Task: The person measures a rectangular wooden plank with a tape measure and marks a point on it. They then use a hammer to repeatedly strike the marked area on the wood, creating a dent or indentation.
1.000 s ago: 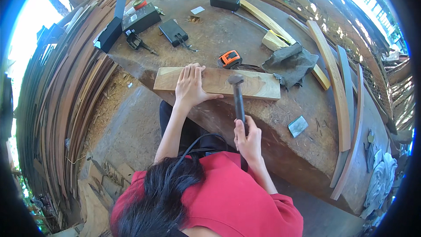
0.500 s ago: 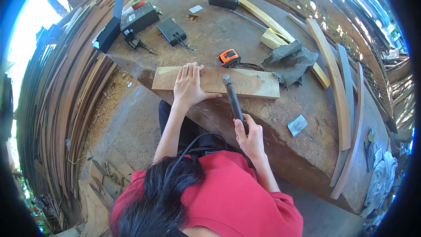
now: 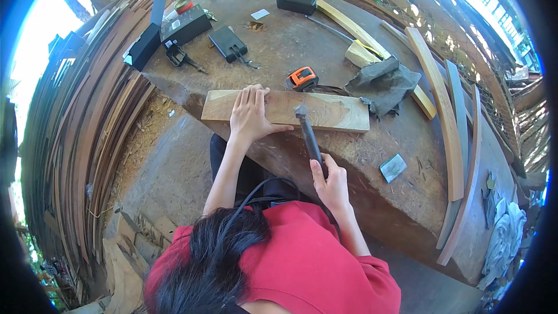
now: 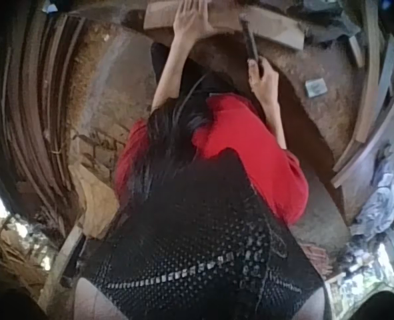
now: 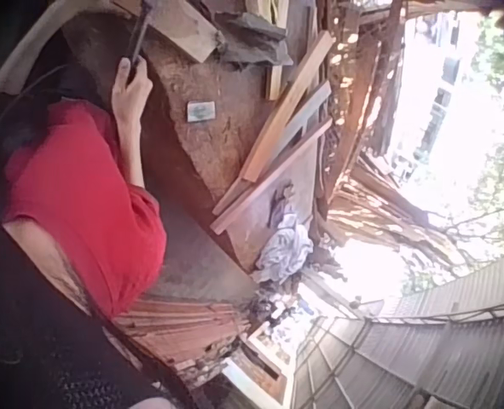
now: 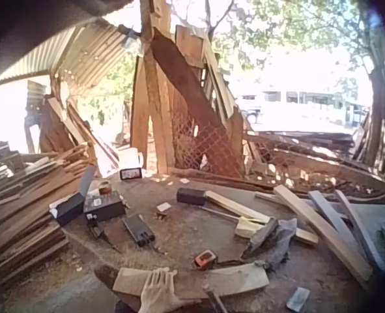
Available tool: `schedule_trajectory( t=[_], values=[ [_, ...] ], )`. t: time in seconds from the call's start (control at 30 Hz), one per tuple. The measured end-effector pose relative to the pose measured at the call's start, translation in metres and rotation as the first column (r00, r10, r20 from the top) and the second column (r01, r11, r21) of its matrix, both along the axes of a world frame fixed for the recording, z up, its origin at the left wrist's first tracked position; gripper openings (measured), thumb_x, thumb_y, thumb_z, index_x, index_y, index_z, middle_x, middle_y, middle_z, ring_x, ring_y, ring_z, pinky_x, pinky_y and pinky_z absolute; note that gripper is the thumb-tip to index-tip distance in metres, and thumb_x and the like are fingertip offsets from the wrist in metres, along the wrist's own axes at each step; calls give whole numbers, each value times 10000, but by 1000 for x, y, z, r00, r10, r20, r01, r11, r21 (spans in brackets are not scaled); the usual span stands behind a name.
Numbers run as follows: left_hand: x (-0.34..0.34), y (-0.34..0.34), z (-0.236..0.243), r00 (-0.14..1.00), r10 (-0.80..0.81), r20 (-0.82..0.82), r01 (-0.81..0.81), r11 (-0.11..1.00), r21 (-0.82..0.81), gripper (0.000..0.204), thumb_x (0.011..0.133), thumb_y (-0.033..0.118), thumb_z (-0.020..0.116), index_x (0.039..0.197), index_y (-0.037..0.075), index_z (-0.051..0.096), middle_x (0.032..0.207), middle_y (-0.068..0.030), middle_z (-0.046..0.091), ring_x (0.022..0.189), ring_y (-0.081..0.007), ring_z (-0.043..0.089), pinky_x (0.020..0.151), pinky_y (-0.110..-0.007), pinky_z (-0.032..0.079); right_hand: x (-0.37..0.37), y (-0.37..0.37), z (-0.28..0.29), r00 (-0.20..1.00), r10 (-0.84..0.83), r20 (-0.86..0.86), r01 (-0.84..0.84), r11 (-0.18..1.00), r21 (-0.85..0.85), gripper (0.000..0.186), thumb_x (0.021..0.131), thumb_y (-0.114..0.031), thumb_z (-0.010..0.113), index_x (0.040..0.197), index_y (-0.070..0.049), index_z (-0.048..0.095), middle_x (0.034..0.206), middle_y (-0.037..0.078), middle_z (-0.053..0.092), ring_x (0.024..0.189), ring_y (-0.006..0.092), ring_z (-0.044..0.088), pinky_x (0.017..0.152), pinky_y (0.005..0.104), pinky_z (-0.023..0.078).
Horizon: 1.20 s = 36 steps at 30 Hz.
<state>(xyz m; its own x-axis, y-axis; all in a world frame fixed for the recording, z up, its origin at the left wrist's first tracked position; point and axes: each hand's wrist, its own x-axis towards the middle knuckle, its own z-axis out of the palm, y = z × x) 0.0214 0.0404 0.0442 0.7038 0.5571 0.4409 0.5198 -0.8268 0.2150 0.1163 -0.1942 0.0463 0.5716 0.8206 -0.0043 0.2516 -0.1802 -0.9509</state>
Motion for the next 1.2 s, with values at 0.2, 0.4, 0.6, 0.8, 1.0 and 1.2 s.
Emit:
schedule_trajectory(
  t=[0.2, 0.4, 0.6, 0.8, 1.0, 1.2],
  values=[
    [0, 0, -2, 1000, -1, 24, 1, 1000, 6, 1060, 480, 769, 741, 1194, 20, 506, 1237, -130, 505, 1231, -298, 441, 1085, -418, 337, -8, 4, 4, 998, -30, -47, 32, 998, 59, 287, 1006, -259, 513, 1007, 24, 561, 573, -15, 475, 400, 44, 438, 352, 224, 317],
    [1, 0, -1, 1000, 0, 4, 0, 1000, -7, 1070, 479, 772, 738, 1203, 19, 504, 1246, -131, 502, 1237, -297, 438, 1088, -417, 334, -6, 3, 1, 998, -22, -59, 23, 1000, 12, 300, 1006, -273, 515, 1012, 24, 560, 573, -19, 476, 400, 42, 431, 350, 219, 313],
    [1, 0, 0, 1000, 0, -2, 0, 1000, -7, 1073, 483, 775, 735, 1208, 19, 502, 1250, -133, 501, 1239, -298, 435, 1088, -414, 331, -8, 5, 10, 996, -37, -84, 41, 998, 37, 302, 1006, -268, 516, 1021, 30, 565, 579, -18, 485, 404, 40, 432, 352, 223, 315],
    [0, 1, -2, 1000, -1, 8, 2, 1000, -23, 1062, 494, 773, 733, 1203, 15, 504, 1250, -134, 500, 1239, -296, 433, 1088, -415, 328, -2, 4, 9, 999, 12, -31, -13, 1000, -22, 300, 1005, -269, 517, 1024, 27, 564, 589, -13, 491, 410, 41, 442, 356, 222, 320],
    [1, 2, -1, 1000, -1, -3, 1, 1000, 1, 1060, 492, 773, 734, 1197, 15, 507, 1244, -135, 501, 1237, -299, 435, 1086, -417, 331, -6, 8, 13, 994, -22, -108, 21, 1000, -9, 294, 1004, -256, 516, 1025, 33, 566, 588, -12, 489, 408, 41, 439, 355, 222, 315],
    [0, 1, -2, 1000, 3, 19, -3, 1000, 12, 1067, 486, 778, 730, 1197, 13, 511, 1238, -131, 502, 1233, -302, 439, 1087, -419, 332, -3, 5, 12, 999, -5, -42, 6, 1000, 12, 300, 1007, -267, 512, 1020, 27, 566, 589, -11, 489, 408, 44, 441, 354, 223, 318]
  ],
)
